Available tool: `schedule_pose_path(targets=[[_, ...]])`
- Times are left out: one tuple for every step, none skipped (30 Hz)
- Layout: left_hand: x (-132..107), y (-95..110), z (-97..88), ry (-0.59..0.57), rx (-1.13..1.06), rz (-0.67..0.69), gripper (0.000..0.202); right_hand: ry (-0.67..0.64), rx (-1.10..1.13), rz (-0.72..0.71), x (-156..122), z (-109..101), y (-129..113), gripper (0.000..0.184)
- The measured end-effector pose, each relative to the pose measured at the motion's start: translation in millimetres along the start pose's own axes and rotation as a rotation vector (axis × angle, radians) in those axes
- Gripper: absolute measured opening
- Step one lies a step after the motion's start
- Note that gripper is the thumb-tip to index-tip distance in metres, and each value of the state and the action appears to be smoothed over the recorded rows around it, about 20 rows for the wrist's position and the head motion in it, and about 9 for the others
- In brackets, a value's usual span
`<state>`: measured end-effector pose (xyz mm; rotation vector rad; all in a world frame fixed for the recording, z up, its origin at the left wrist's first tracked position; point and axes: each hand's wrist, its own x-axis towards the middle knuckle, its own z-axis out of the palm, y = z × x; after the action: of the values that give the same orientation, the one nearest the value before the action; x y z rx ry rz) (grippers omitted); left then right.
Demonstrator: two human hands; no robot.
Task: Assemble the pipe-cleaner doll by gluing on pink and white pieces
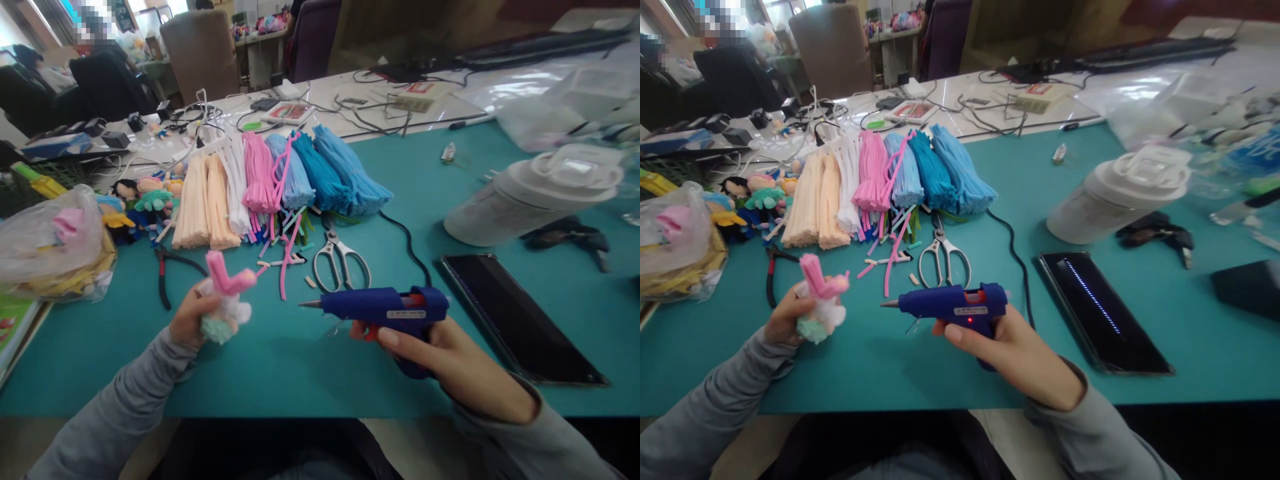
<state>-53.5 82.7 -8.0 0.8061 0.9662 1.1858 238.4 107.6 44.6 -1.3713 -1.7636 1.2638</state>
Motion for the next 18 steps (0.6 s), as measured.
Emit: schedule_pose_path(targets=[[1.0,1.4,-1.7,0.026,-0.079,-0.005,0.039,-0.003,0.069,0.029,1.3,-1.0,1.7,0.044],[2.2,3.3,-3.1,0.061,-0.143,-0.001,0.039,-0.004,0.159,0.065,2.9,-2.6,3.4,0.042],[3.6,5.4,-4.4,0.103,-0.190,0.002,0.040,0.010,0.248,0.097,4.7,-4.5,5.0,0.040],[4.9,7.5,-5.5,0.145,-0.225,0.000,0.041,0.048,0.309,0.114,6.6,-6.6,6.5,0.038],[6.2,9.6,-6.5,0.183,-0.249,-0.005,0.041,0.100,0.355,0.124,8.4,-8.5,7.9,0.036],[7.3,11.3,-7.4,0.213,-0.265,-0.007,0.042,0.159,0.387,0.130,10.2,-10.2,9.3,0.035],[8.2,12.8,-8.3,0.234,-0.276,-0.007,0.040,0.215,0.405,0.137,11.8,-11.6,10.7,0.033],[8.8,13.9,-9.2,0.250,-0.288,-0.003,0.038,0.268,0.405,0.144,13.6,-12.8,12.4,0.032],[9.3,14.8,-10.0,0.262,-0.300,0.002,0.036,0.318,0.390,0.149,15.6,-13.7,14.7,0.031],[9.5,15.5,-10.6,0.271,-0.309,0.005,0.034,0.361,0.362,0.156,18.0,-14.7,17.6,0.030],[9.6,16.0,-11.1,0.277,-0.316,0.004,0.033,0.400,0.323,0.161,21.0,-15.7,21.3,0.030],[9.5,16.5,-11.3,0.280,-0.319,0.001,0.033,0.432,0.274,0.162,24.4,-17.0,25.8,0.030],[9.3,16.8,-11.3,0.282,-0.318,-0.003,0.032,0.457,0.216,0.162,28.4,-18.5,30.7,0.030],[9.1,17.0,-11.0,0.284,-0.314,-0.006,0.032,0.480,0.149,0.158,32.7,-20.3,35.9,0.030],[8.9,17.1,-10.5,0.286,-0.305,-0.008,0.030,0.500,0.075,0.152,37.0,-22.2,41.0,0.030],[8.8,17.1,-9.8,0.292,-0.296,-0.006,0.028,0.516,-0.001,0.139,41.2,-24.0,45.5,0.030],[8.8,16.9,-8.8,0.306,-0.287,0.007,0.027,0.524,-0.073,0.123,45.0,-25.7,49.0,0.031],[8.8,16.6,-7.5,0.326,-0.279,0.028,0.026,0.521,-0.135,0.106,48.1,-26.9,51.4,0.032]])
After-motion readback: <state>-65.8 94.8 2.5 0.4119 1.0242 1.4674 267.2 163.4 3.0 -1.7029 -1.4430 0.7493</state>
